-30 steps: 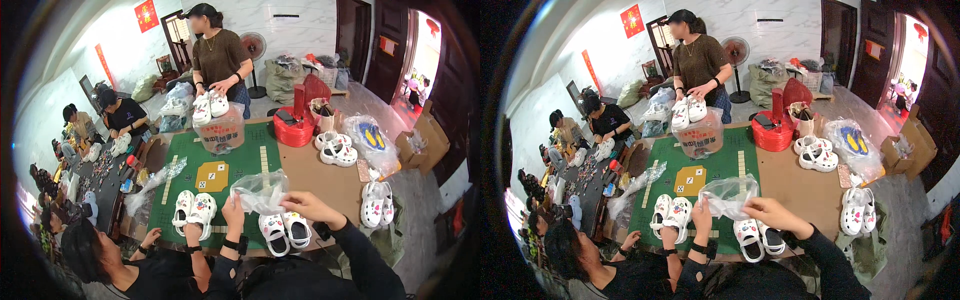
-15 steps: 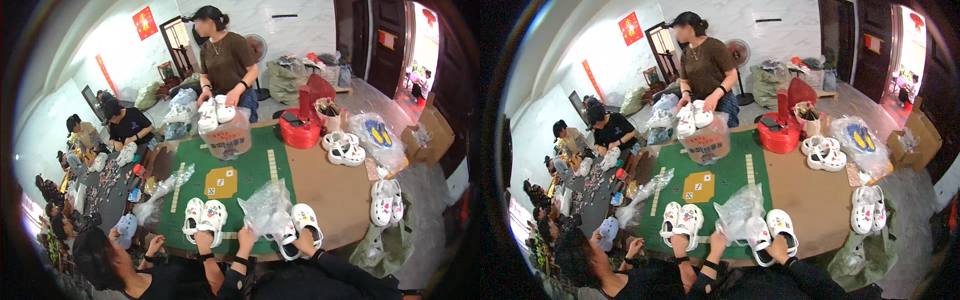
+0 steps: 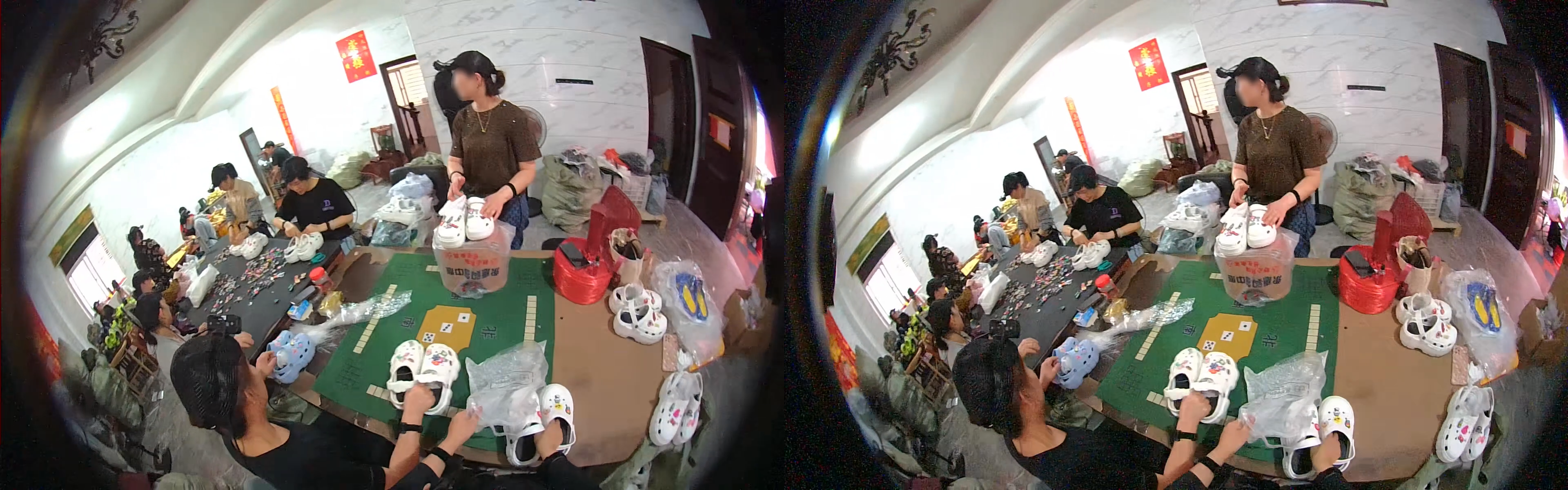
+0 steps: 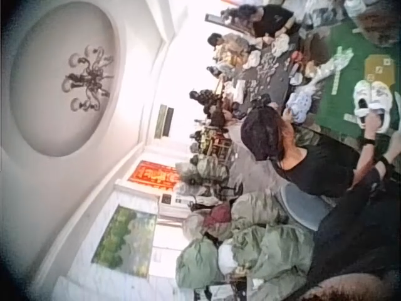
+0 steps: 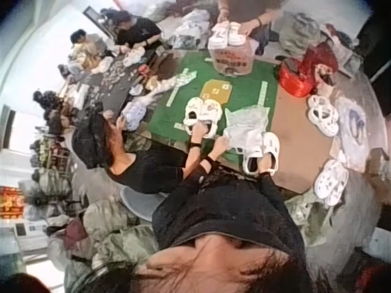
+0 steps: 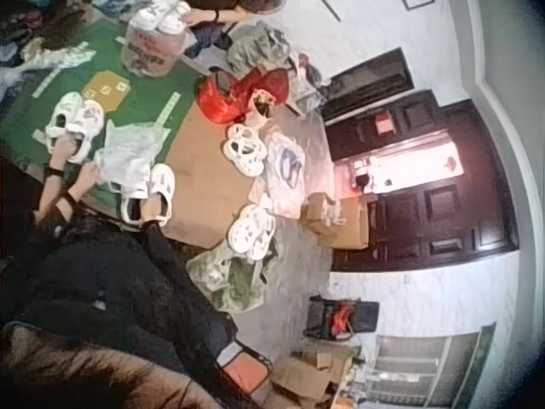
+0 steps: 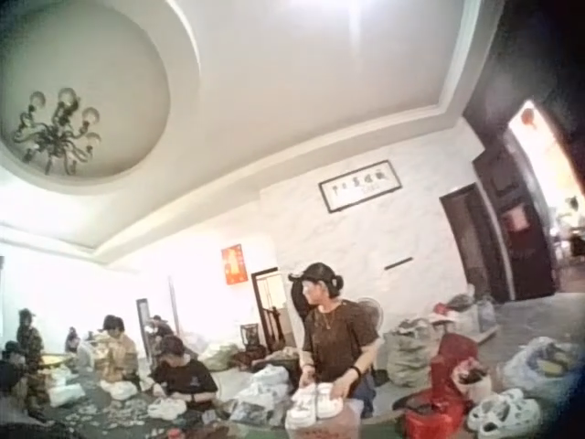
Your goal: Packing manufactured shoes into individual plastic bags and arranging them on a table for shipping.
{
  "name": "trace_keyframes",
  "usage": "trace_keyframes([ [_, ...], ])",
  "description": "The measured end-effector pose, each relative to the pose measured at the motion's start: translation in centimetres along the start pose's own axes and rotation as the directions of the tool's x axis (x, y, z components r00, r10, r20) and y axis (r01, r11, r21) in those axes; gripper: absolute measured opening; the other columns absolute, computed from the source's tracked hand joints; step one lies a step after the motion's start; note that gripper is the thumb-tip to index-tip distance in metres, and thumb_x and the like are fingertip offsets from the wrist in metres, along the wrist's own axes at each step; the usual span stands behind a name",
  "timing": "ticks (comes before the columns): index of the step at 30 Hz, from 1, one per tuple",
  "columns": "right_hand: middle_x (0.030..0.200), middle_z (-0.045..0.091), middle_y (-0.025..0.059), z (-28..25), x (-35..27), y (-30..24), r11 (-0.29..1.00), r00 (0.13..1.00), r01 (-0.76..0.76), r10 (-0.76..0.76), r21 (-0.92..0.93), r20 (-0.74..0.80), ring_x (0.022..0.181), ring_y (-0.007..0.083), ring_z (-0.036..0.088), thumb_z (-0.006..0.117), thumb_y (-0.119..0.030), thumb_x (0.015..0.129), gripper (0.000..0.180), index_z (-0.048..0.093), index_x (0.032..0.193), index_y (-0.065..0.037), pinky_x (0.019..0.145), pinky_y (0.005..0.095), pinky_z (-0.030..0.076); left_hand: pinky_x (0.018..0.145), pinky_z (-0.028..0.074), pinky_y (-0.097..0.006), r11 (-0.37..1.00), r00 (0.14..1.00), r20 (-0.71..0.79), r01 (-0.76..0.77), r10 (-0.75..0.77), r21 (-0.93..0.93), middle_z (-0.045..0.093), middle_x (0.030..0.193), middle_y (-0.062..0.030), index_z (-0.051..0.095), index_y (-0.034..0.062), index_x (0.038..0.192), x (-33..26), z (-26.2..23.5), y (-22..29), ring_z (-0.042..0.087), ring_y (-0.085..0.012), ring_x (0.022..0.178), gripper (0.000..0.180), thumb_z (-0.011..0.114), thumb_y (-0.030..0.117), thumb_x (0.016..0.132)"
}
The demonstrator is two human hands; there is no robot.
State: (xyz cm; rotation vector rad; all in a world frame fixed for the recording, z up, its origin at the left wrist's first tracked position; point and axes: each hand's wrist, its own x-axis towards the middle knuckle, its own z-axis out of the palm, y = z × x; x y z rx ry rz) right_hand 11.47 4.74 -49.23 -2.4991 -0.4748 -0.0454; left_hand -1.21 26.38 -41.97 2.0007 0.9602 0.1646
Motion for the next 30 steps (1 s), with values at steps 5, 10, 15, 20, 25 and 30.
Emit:
trace_keyframes([
  [5, 0.084, 0.057, 0.0184, -1.2, 2.1, 2.7, 0.999, 1.000, 0.027, -0.027, 0.046, -0.006, 0.075, 0.0361, 0.055, 0.055, -0.016, 0.073, 0.028, 0.059, 0.096, -0.003, 0.065, 0.0418, 0.045, 0.067, 0.041, -0.047, 0.991, 0.997, -0.063, -0.053, 0.045, -0.125, 0.056, 0.076, -0.0275, 0.059, -0.0021, 0.087, -0.2, 1.0, 2.3, 0.053, -0.0433, 0.077, 0.051, 0.038, 0.045, 0.087],
  [10, 0.084, 0.057, 0.0181, -1.6, 4.7, 12.6, 0.953, 0.973, 0.211, -0.225, 0.216, 0.042, 0.074, 0.0356, 0.055, 0.055, -0.016, 0.073, 0.027, 0.059, 0.096, -0.003, 0.065, 0.0412, 0.045, 0.066, 0.041, -0.049, 0.983, 0.979, -0.132, -0.166, 0.154, -0.085, 0.056, 0.075, -0.0275, 0.058, -0.0025, 0.083, 0.2, 5.5, 2.8, 0.053, -0.0441, 0.076, 0.051, 0.036, 0.044, 0.087],
  [15, 0.084, 0.057, 0.0178, -0.7, 8.6, 27.6, 0.852, 0.920, 0.335, -0.388, 0.403, 0.055, 0.073, 0.0352, 0.055, 0.055, -0.015, 0.074, 0.026, 0.059, 0.096, -0.004, 0.065, 0.0406, 0.045, 0.065, 0.043, -0.047, 0.979, 0.992, -0.076, -0.113, 0.101, -0.167, 0.057, 0.074, -0.0262, 0.058, -0.0023, 0.082, -1.4, 10.0, 6.5, 0.054, -0.0423, 0.076, 0.048, 0.037, 0.041, 0.088],
  [20, 0.084, 0.057, 0.0174, -4.0, 11.5, 36.8, 0.729, 0.852, 0.396, -0.518, 0.559, 0.073, 0.072, 0.0347, 0.055, 0.055, -0.015, 0.074, 0.025, 0.060, 0.096, -0.004, 0.065, 0.0400, 0.045, 0.065, 0.044, -0.035, 0.876, 0.906, -0.302, -0.384, 0.296, -0.293, 0.060, 0.078, -0.0187, 0.058, 0.0019, 0.095, -0.5, 15.6, 7.8, 0.059, -0.0302, 0.075, 0.034, 0.043, 0.033, 0.089],
  [25, 0.084, 0.057, 0.0171, -14.0, 11.7, 21.4, 0.666, 0.835, 0.335, -0.538, 0.666, 0.118, 0.071, 0.0342, 0.055, 0.055, -0.014, 0.074, 0.024, 0.060, 0.096, -0.004, 0.065, 0.0395, 0.045, 0.071, 0.044, -0.029, 0.903, 0.974, -0.178, -0.202, 0.143, -0.380, 0.062, 0.091, -0.0106, 0.053, -0.0012, 0.110, -0.6, 15.6, 9.4, 0.056, -0.0144, 0.080, 0.031, 0.052, 0.017, 0.085],
  [30, 0.084, 0.057, 0.0168, -19.8, 9.3, 17.6, 0.588, 0.822, 0.255, -0.550, 0.767, 0.147, 0.071, 0.0337, 0.055, 0.055, -0.014, 0.075, 0.023, 0.060, 0.095, -0.005, 0.065, 0.0389, 0.045, 0.087, 0.039, -0.028, 0.872, 0.867, 0.406, -0.064, 0.289, -0.485, 0.051, 0.118, -0.0103, 0.040, 0.0000, 0.124, -1.7, 15.0, 9.0, 0.049, -0.0170, 0.103, 0.050, 0.058, 0.008, 0.077],
])
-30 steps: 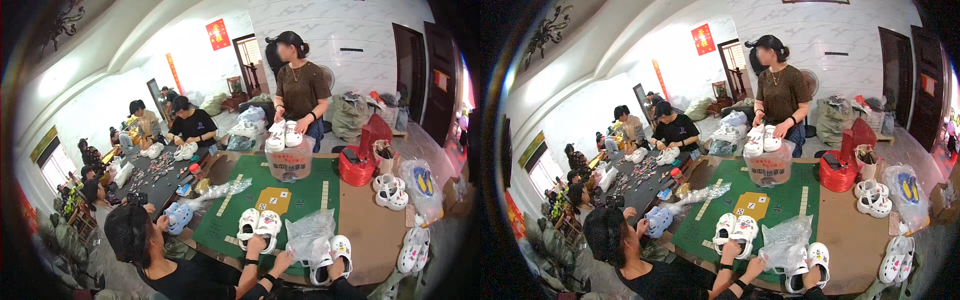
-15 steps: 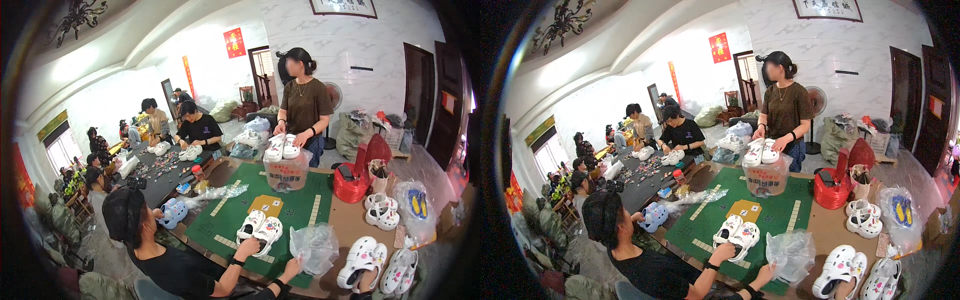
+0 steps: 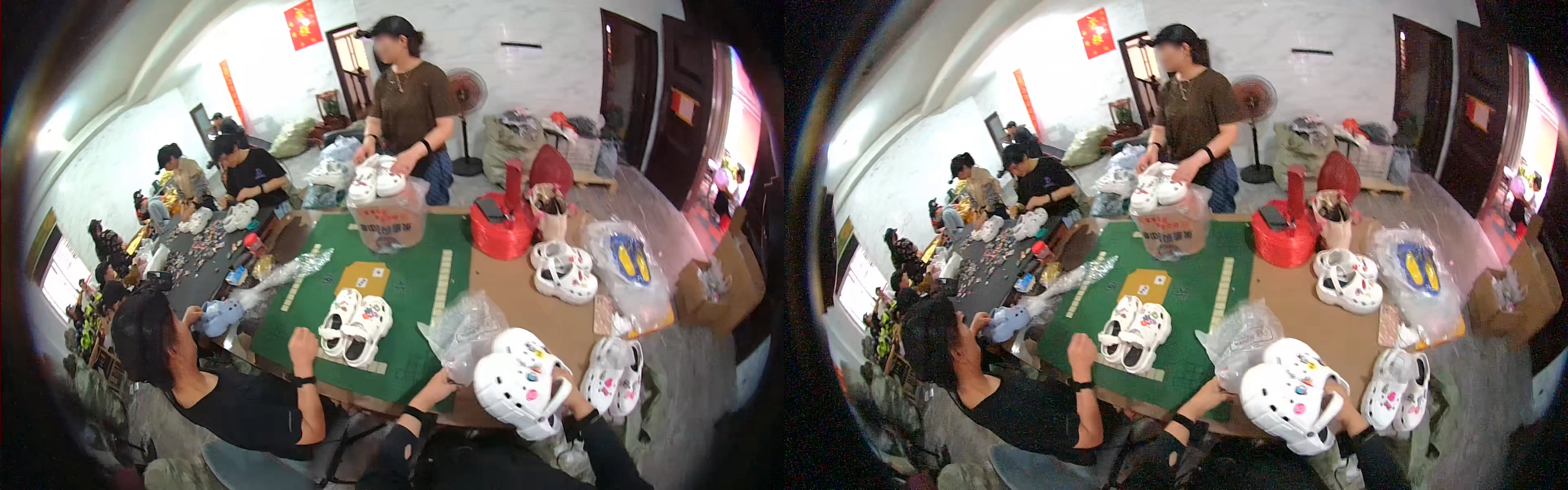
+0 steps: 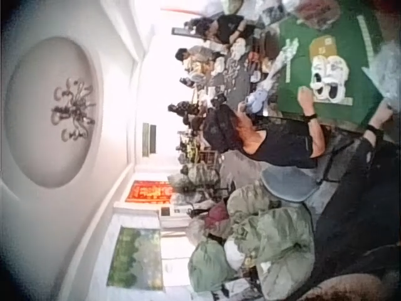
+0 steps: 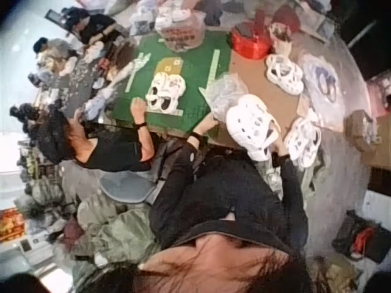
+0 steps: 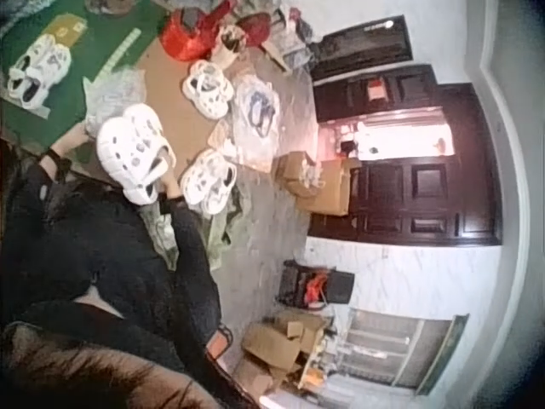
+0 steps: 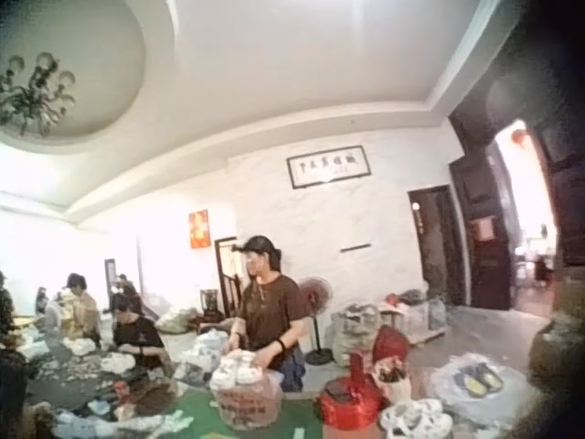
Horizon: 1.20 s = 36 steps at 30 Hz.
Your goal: Packing manufactured shoes into individual plastic bags and arranging them on a table for shipping.
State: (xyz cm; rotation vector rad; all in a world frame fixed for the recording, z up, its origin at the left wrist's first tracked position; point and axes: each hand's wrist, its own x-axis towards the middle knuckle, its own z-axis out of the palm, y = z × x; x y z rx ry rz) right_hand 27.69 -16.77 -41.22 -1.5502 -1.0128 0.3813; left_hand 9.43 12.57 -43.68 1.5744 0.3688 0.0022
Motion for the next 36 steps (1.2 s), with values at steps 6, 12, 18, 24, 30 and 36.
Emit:
trace_keyframes([
  [6, 0.079, 0.056, 0.0184, 1.8, 1.2, -4.1, 0.977, 0.879, 0.123, -0.026, -0.174, 0.475, 0.073, 0.0323, 0.054, 0.058, -0.015, 0.066, 0.021, 0.056, 0.079, 0.002, 0.068, 0.0380, 0.043, 0.083, 0.042, -0.033, 0.977, 0.914, -0.406, 0.079, 0.009, 0.198, 0.054, 0.112, -0.0197, 0.055, -0.0012, 0.108, -1.0, -1.0, -2.3, 0.055, -0.0295, 0.097, 0.035, 0.049, 0.023, 0.084],
  [12, 0.075, 0.054, 0.0127, 5.2, 2.6, -7.4, 0.990, 0.867, -0.084, 0.016, 0.113, 0.498, 0.071, 0.0199, 0.051, 0.057, -0.007, 0.069, 0.010, 0.052, 0.073, 0.001, 0.068, 0.0325, 0.041, 0.079, 0.042, -0.039, 0.774, 0.822, -0.543, 0.228, 0.172, 0.590, 0.051, 0.104, -0.0230, 0.059, 0.0046, 0.100, -1.6, -0.6, -1.9, 0.051, -0.0392, 0.092, 0.041, 0.040, 0.038, 0.087],
  [18, 0.078, 0.056, 0.0105, 7.3, 2.4, -3.7, 0.955, 0.794, -0.295, 0.230, 0.024, 0.563, 0.072, 0.0169, 0.052, 0.056, -0.005, 0.069, 0.008, 0.055, 0.075, 0.001, 0.068, 0.0304, 0.042, 0.081, 0.040, -0.036, 0.977, 0.954, -0.249, -0.123, 0.165, 0.175, 0.053, 0.095, -0.0191, 0.055, 0.0026, 0.107, -1.4, -2.5, -1.1, 0.051, -0.0335, 0.091, 0.032, 0.039, 0.023, 0.090],
  [24, 0.077, 0.057, 0.0155, 9.1, 1.2, -2.1, 0.927, 0.935, -0.288, 0.219, 0.240, 0.279, 0.075, 0.0252, 0.056, 0.057, -0.010, 0.072, 0.015, 0.057, 0.083, -0.001, 0.069, 0.0332, 0.044, 0.081, 0.042, -0.031, 0.967, 0.990, -0.117, -0.043, 0.075, 0.252, 0.059, 0.099, -0.0178, 0.055, 0.0009, 0.107, -2.8, -3.0, 1.8, 0.056, -0.0278, 0.092, 0.026, 0.046, 0.012, 0.086],
  [30, 0.088, 0.059, 0.0205, 9.9, 1.3, -2.6, 0.933, 0.974, -0.130, 0.183, -0.335, 0.132, 0.081, 0.0323, 0.057, 0.054, -0.019, 0.075, 0.024, 0.058, 0.088, 0.001, 0.071, 0.0371, 0.044, 0.074, 0.043, -0.029, 0.901, 0.973, -0.126, -0.127, 0.196, 0.415, 0.061, 0.093, -0.0136, 0.054, 0.0005, 0.108, -2.9, -4.2, 1.1, 0.057, -0.0213, 0.083, 0.026, 0.043, 0.010, 0.086],
  [36, 0.092, 0.058, 0.0181, 11.6, 1.8, -4.0, 0.794, 0.916, -0.400, 0.366, -0.458, -0.166, 0.087, 0.0337, 0.055, 0.055, -0.021, 0.075, 0.027, 0.060, 0.096, -0.005, 0.074, 0.0380, 0.043, 0.065, 0.044, -0.032, 0.862, 0.948, -0.147, -0.183, 0.282, 0.473, 0.054, 0.080, -0.0144, 0.051, 0.0006, 0.113, -3.3, -2.5, 3.6, 0.053, -0.0247, 0.067, 0.030, 0.044, 0.006, 0.084],
])
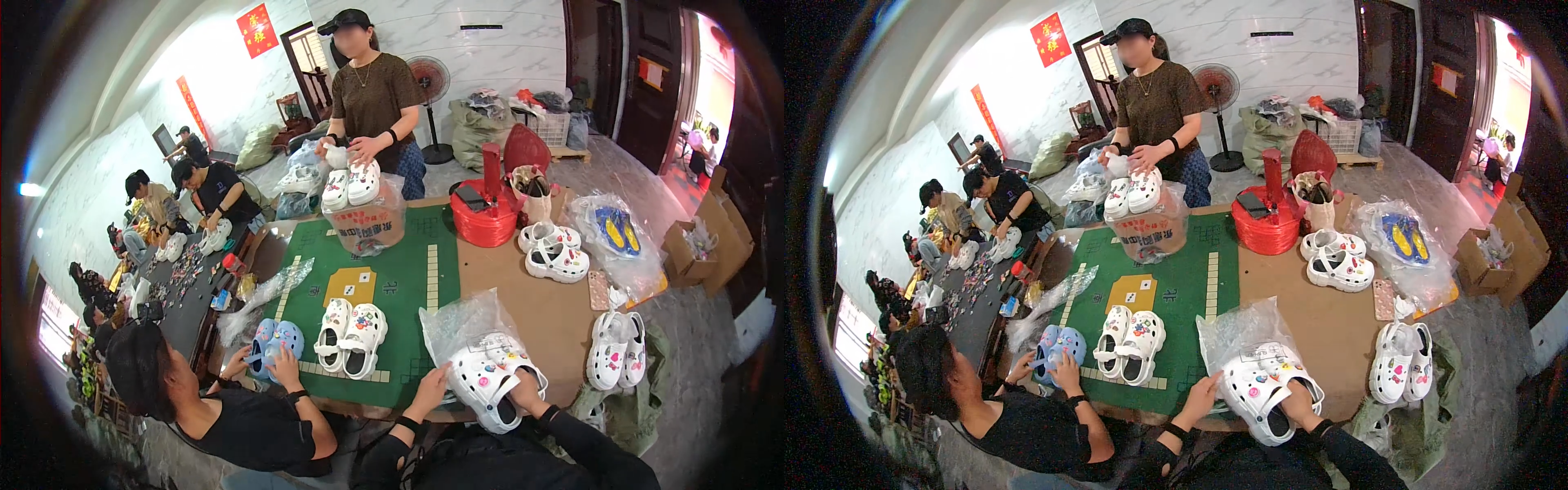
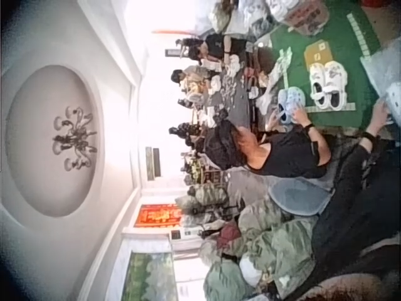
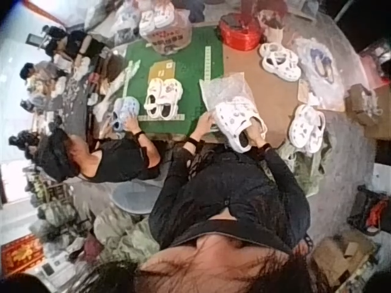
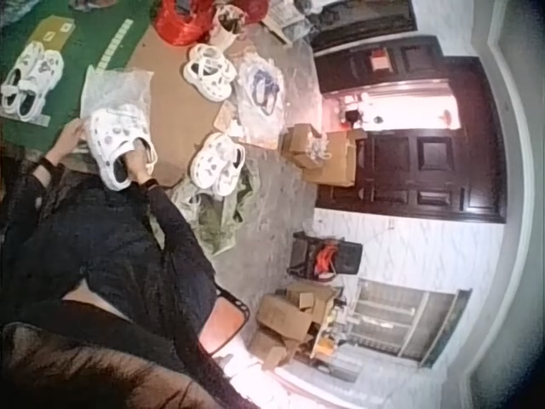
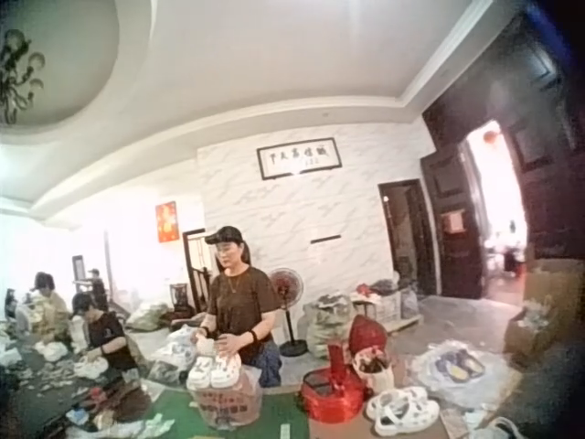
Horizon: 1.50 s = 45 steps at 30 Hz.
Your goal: Packing manufactured shoes into individual plastic bags and arranging them on a table for shipping.
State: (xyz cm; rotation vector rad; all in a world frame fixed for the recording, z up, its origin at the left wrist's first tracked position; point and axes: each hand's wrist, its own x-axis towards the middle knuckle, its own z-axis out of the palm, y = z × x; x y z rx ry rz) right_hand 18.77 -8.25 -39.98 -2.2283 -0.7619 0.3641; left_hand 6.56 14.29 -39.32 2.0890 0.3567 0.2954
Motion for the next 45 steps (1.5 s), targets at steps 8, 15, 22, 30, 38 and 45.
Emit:
trace_keyframes([
  [8, 0.092, 0.056, 0.0166, 3.9, 0.8, -0.2, 0.996, 0.949, 0.088, -0.089, -0.018, -0.302, 0.086, 0.0354, 0.053, 0.051, -0.013, 0.073, 0.033, 0.058, 0.106, -0.012, 0.071, 0.0418, 0.043, 0.087, 0.039, -0.038, 0.959, 0.965, 0.142, -0.242, 0.222, 0.145, 0.050, 0.111, -0.0208, 0.039, 0.0032, 0.125, -0.4, 2.2, -1.8, 0.048, -0.0341, 0.101, 0.040, 0.036, 0.006, 0.085],
  [15, 0.092, 0.054, 0.0190, 5.0, 2.2, -2.1, 0.990, 0.951, 0.022, -0.064, -0.139, -0.303, 0.080, 0.0371, 0.054, 0.053, -0.013, 0.073, 0.029, 0.057, 0.101, -0.005, 0.068, 0.0417, 0.043, 0.055, 0.043, -0.043, 0.986, 0.977, 0.195, 0.052, -0.082, 0.156, 0.057, 0.071, -0.0201, 0.024, 0.0137, 0.134, -0.7, 0.9, 1.7, 0.056, -0.0361, 0.063, 0.051, 0.040, 0.012, 0.086],
  [22, 0.094, 0.051, 0.0205, 6.9, 2.4, -3.1, 0.968, 0.984, 0.081, -0.115, -0.239, -0.133, 0.082, 0.0387, 0.052, 0.053, -0.014, 0.072, 0.026, 0.055, 0.096, -0.005, 0.067, 0.0447, 0.042, 0.042, 0.039, -0.040, 0.907, 0.991, 0.125, -0.009, -0.048, 0.421, 0.055, 0.058, -0.0136, 0.024, 0.0140, 0.134, -0.8, 1.7, -0.3, 0.055, -0.0295, 0.052, 0.047, 0.034, 0.024, 0.089],
  [30, 0.099, 0.050, 0.0231, 9.3, 3.5, -0.6, 0.925, 0.952, 0.209, -0.267, -0.318, -0.149, 0.088, 0.0399, 0.050, 0.053, -0.008, 0.068, 0.043, 0.052, 0.111, -0.007, 0.072, 0.0449, 0.042, 0.050, 0.044, -0.041, 0.935, 0.981, 0.068, -0.195, 0.183, 0.295, 0.056, 0.071, -0.0185, 0.028, 0.0220, 0.132, -2.2, 2.0, -0.7, 0.056, -0.0329, 0.058, 0.048, 0.036, 0.011, 0.086],
  [38, 0.105, 0.047, 0.0267, 11.3, 4.2, -1.2, 0.952, 0.978, 0.102, -0.149, -0.290, -0.146, 0.093, 0.0431, 0.048, 0.057, -0.016, 0.071, 0.045, 0.049, 0.114, -0.006, 0.077, 0.0453, 0.041, 0.049, 0.044, -0.040, 0.913, 0.986, 0.022, -0.161, 0.165, 0.374, 0.056, 0.073, -0.0174, 0.033, 0.0217, 0.129, -2.8, 2.7, -2.3, 0.057, -0.0330, 0.059, 0.044, 0.040, 0.017, 0.086],
  [45, 0.107, 0.045, 0.0296, 10.5, 4.4, -1.9, 0.984, 0.987, 0.149, -0.141, -0.101, 0.079, 0.101, 0.0432, 0.043, 0.057, -0.032, 0.075, 0.056, 0.042, 0.115, 0.004, 0.088, 0.0427, 0.035, 0.046, 0.044, -0.038, 0.855, 0.991, 0.071, -0.132, 0.111, 0.501, 0.054, 0.063, -0.0117, 0.041, 0.0201, 0.124, -3.6, 2.4, -2.2, 0.056, -0.0295, 0.053, 0.042, 0.045, 0.016, 0.082],
])
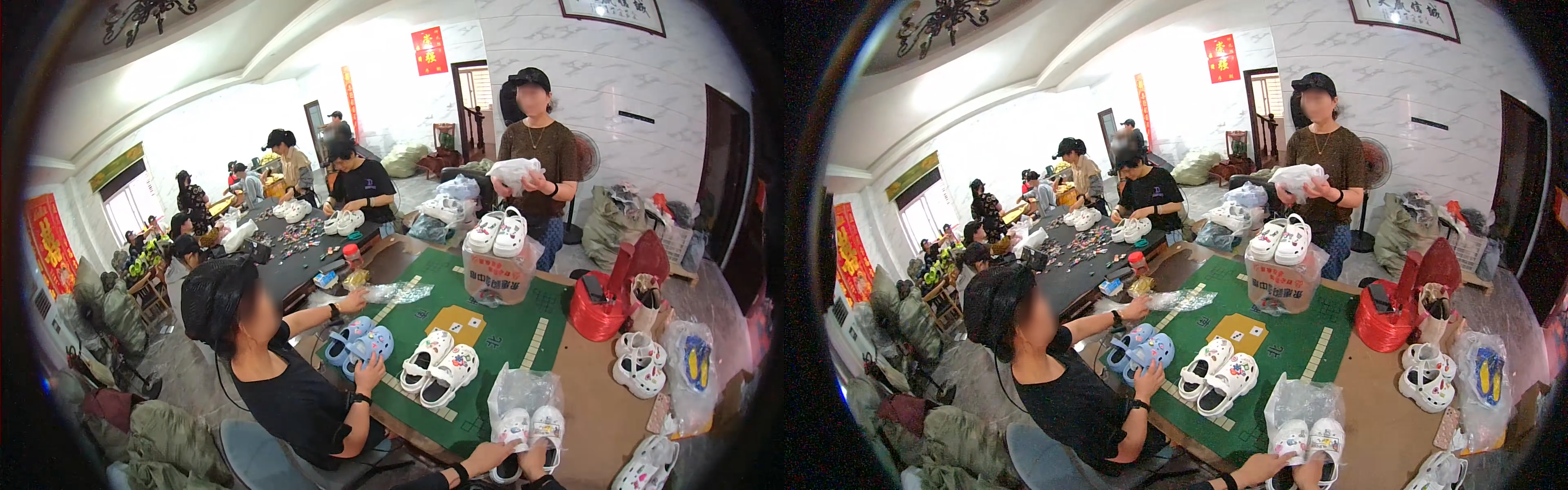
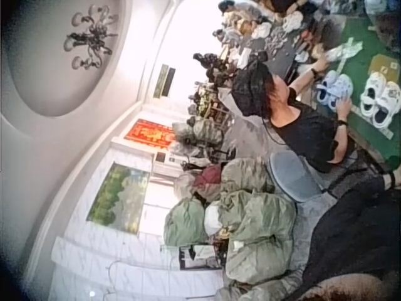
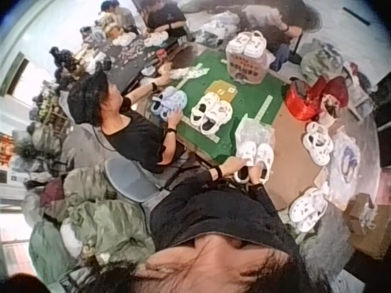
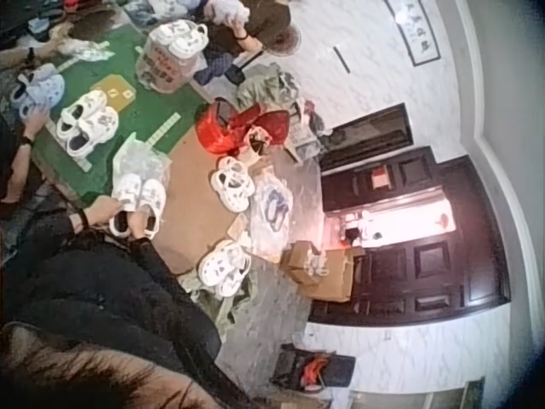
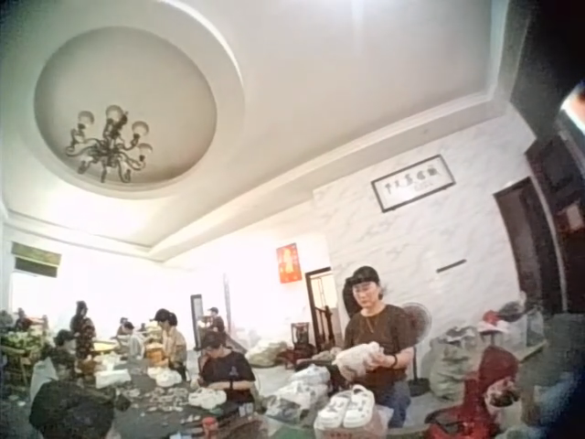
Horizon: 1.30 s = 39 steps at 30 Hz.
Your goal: Packing manufactured shoes into individual plastic bags and arranging them on a table for shipping.
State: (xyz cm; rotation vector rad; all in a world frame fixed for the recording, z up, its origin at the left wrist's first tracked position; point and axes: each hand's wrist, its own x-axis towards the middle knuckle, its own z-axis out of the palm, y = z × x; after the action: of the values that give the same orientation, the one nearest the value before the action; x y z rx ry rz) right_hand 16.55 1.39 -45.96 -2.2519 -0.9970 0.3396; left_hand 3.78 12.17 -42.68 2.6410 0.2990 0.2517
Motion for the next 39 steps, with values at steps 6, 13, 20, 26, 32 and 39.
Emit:
trace_keyframes([
  [6, 0.114, 0.042, 0.0328, -1.6, -1.6, -0.9, 0.974, 0.986, -0.139, 0.153, 0.177, -0.068, 0.108, 0.0423, 0.040, 0.062, -0.026, 0.071, 0.072, 0.028, 0.120, 0.015, 0.092, 0.0410, 0.033, 0.047, 0.043, -0.033, 0.982, 0.993, -0.079, -0.070, 0.085, 0.177, 0.055, 0.068, -0.0098, 0.047, 0.0144, 0.118, 0.4, -0.4, 0.5, 0.056, -0.0243, 0.053, 0.041, 0.048, 0.012, 0.077],
  [13, 0.115, 0.039, 0.0318, -3.0, -2.5, -2.3, 0.995, 0.998, -0.054, 0.052, -0.088, -0.024, 0.101, 0.0449, 0.043, 0.063, -0.025, 0.070, 0.073, 0.027, 0.127, 0.004, 0.085, 0.0459, 0.037, 0.058, 0.046, -0.032, 0.983, 0.980, -0.170, -0.075, 0.104, 0.169, 0.054, 0.090, -0.0103, 0.049, 0.0087, 0.114, 0.0, 0.0, 1.2, 0.057, -0.0243, 0.077, 0.038, 0.048, 0.012, 0.077],
  [20, 0.123, 0.034, 0.0284, -1.7, -3.6, -0.7, 0.973, 0.993, 0.101, -0.086, -0.206, 0.083, 0.103, 0.0450, 0.041, 0.053, -0.027, 0.079, 0.059, 0.031, 0.131, -0.012, 0.082, 0.0502, 0.036, 0.061, 0.047, -0.034, 0.984, 0.970, -0.199, -0.115, 0.141, 0.139, 0.054, 0.085, -0.0086, 0.049, 0.0032, 0.108, 0.3, 0.0, 1.7, 0.056, -0.0248, 0.076, 0.033, 0.048, 0.012, 0.076],
  [26, 0.128, 0.030, 0.0273, -2.3, -3.5, -1.2, 0.971, 0.994, 0.010, 0.018, -0.240, 0.112, 0.105, 0.0436, 0.040, 0.048, -0.027, 0.082, 0.054, 0.030, 0.133, -0.024, 0.084, 0.0513, 0.033, 0.062, 0.046, -0.033, 0.984, 0.980, -0.130, -0.133, 0.148, 0.120, 0.054, 0.085, -0.0089, 0.050, 0.0051, 0.100, 0.0, 0.5, 1.4, 0.056, -0.0241, 0.076, 0.026, 0.048, 0.012, 0.075],
  [32, 0.126, 0.028, 0.0335, -0.2, -2.4, 0.9, 0.949, 0.992, 0.009, 0.031, -0.315, 0.122, 0.106, 0.0454, 0.039, 0.054, -0.026, 0.075, 0.063, 0.031, 0.133, -0.020, 0.087, 0.0527, 0.030, 0.063, 0.046, -0.033, 0.978, 0.964, -0.172, -0.190, 0.203, 0.091, 0.053, 0.083, -0.0084, 0.051, 0.0073, 0.100, -0.3, 0.2, 1.7, 0.056, -0.0233, 0.075, 0.026, 0.048, 0.012, 0.075],
  [39, 0.125, 0.028, 0.0351, 1.5, -1.2, 1.9, 0.962, 0.993, -0.004, 0.037, -0.273, 0.115, 0.113, 0.0451, 0.033, 0.055, -0.025, 0.069, 0.068, 0.033, 0.129, -0.003, 0.089, 0.0543, 0.027, 0.062, 0.045, -0.034, 0.972, 0.971, -0.046, -0.236, 0.237, 0.023, 0.051, 0.080, -0.0083, 0.050, 0.0075, 0.103, -0.5, 1.3, 1.0, 0.056, -0.0239, 0.074, 0.028, 0.048, 0.011, 0.075],
])
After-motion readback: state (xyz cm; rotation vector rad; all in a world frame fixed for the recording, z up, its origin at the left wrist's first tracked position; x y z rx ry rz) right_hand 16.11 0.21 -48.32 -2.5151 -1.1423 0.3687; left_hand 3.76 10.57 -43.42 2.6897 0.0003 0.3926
